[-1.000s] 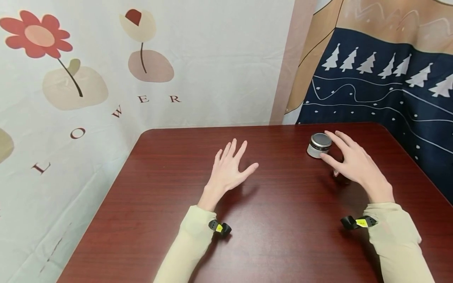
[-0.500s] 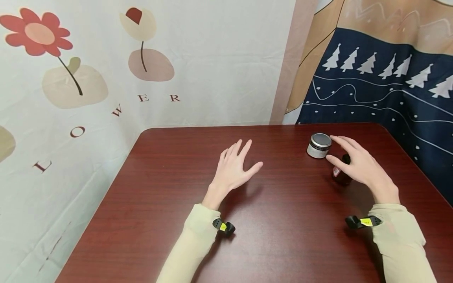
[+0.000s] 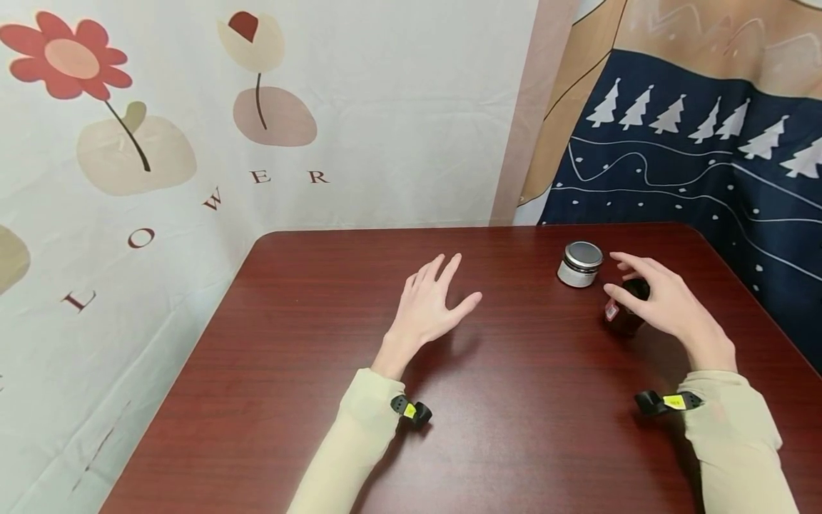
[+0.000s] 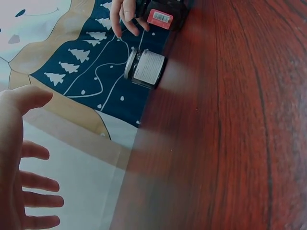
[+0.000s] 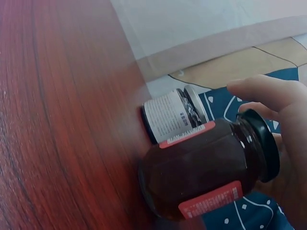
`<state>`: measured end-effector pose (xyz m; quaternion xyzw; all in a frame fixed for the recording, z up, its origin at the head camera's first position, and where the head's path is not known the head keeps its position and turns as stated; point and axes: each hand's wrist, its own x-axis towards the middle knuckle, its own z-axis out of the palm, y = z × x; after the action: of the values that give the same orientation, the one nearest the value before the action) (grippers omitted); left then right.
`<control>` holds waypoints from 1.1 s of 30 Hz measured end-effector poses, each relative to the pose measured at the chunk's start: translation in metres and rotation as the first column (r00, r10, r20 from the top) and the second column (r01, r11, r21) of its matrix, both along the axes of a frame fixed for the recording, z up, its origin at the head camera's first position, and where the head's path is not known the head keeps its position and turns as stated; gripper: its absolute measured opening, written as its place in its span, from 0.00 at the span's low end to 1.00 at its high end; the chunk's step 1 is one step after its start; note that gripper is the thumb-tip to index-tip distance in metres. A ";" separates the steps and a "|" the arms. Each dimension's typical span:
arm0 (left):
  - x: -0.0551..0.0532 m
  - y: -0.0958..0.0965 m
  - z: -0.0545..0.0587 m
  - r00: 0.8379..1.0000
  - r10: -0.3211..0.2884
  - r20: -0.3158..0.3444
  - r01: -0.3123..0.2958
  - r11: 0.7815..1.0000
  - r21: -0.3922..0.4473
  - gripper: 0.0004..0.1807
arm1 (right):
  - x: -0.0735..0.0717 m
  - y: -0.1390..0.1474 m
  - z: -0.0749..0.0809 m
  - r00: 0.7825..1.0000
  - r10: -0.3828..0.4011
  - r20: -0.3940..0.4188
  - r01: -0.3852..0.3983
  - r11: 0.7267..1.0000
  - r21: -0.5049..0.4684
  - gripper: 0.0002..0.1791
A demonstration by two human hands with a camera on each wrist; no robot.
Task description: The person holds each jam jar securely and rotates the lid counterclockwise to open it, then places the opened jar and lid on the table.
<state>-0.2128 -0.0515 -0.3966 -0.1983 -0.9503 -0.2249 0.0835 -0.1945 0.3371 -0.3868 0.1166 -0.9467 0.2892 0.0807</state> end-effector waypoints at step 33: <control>-0.002 0.032 -0.010 0.996 -0.055 0.071 0.046 0.993 0.112 0.43 | 0.006 0.012 -0.014 0.993 -0.035 0.116 0.048 0.993 -0.109 0.34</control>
<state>-0.2145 -0.0195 -0.4065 -0.2089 -0.9335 -0.2864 0.0532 -0.1888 0.3489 -0.4011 0.0755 -0.9344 0.3461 0.0388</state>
